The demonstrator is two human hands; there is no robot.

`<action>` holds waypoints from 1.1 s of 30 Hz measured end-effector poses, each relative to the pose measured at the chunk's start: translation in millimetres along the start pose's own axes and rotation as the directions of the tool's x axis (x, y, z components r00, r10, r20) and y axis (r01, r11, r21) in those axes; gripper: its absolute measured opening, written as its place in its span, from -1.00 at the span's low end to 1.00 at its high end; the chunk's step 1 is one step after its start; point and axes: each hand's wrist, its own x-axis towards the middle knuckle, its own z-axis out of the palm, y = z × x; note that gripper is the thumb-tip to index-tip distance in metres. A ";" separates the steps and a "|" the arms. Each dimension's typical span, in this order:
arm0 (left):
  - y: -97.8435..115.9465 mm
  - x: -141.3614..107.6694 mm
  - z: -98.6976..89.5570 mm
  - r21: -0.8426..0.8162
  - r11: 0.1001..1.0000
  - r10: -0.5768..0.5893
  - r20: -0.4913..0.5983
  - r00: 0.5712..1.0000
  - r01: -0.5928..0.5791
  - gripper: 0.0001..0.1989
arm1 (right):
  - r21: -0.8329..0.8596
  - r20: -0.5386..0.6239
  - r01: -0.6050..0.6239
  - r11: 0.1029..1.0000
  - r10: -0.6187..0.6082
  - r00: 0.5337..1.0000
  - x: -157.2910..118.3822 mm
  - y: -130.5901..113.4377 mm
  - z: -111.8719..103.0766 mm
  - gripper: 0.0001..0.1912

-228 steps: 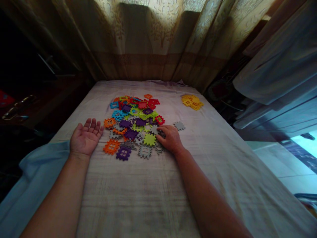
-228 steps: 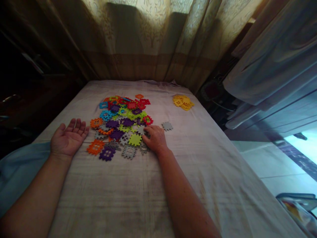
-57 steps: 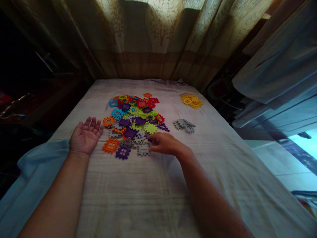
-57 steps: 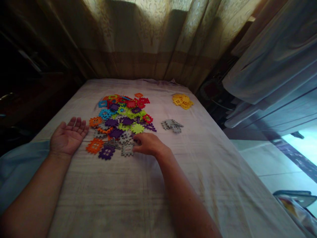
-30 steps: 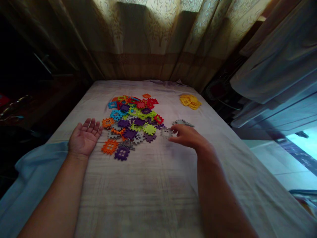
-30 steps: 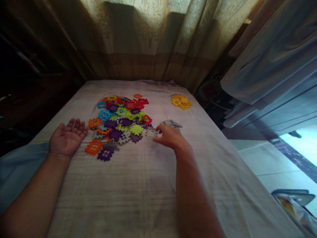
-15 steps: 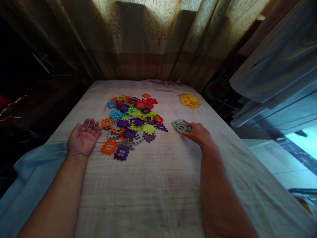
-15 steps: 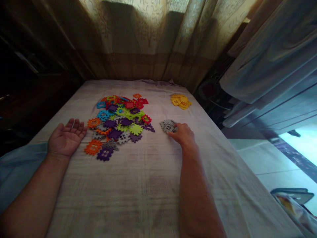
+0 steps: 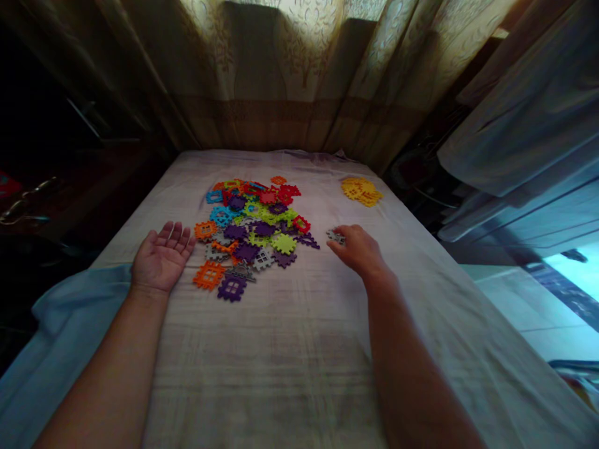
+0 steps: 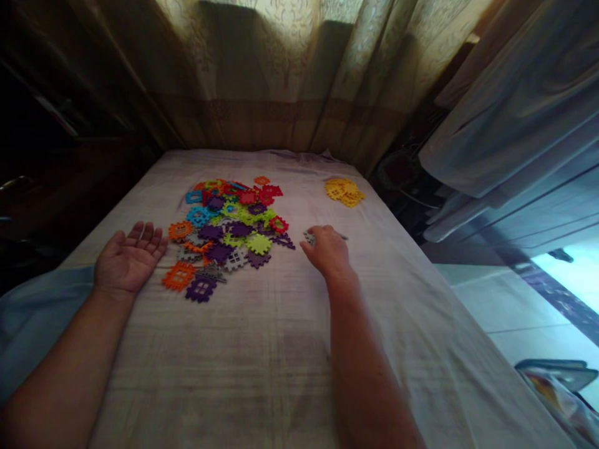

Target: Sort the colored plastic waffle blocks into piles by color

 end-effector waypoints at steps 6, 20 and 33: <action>-0.6 1.2 -1.2 0.014 1.000 0.004 -0.001 1.000 -0.004 -0.74 | 0.097 0.005 0.304 0.948 -0.306 0.952 -14.1 -51.6 13.4 -0.71; -1.1 0.2 -0.8 0.003 1.000 -0.002 -0.007 1.000 0.002 -0.74 | 0.225 0.031 0.717 0.660 -0.740 0.671 -55.1 -115.2 49.8 -0.62; -1.1 1.0 -1.8 -0.014 1.000 0.001 0.004 1.000 -0.001 -0.80 | 0.317 -0.141 0.661 0.681 -0.655 0.742 -40.9 -102.3 41.2 -0.75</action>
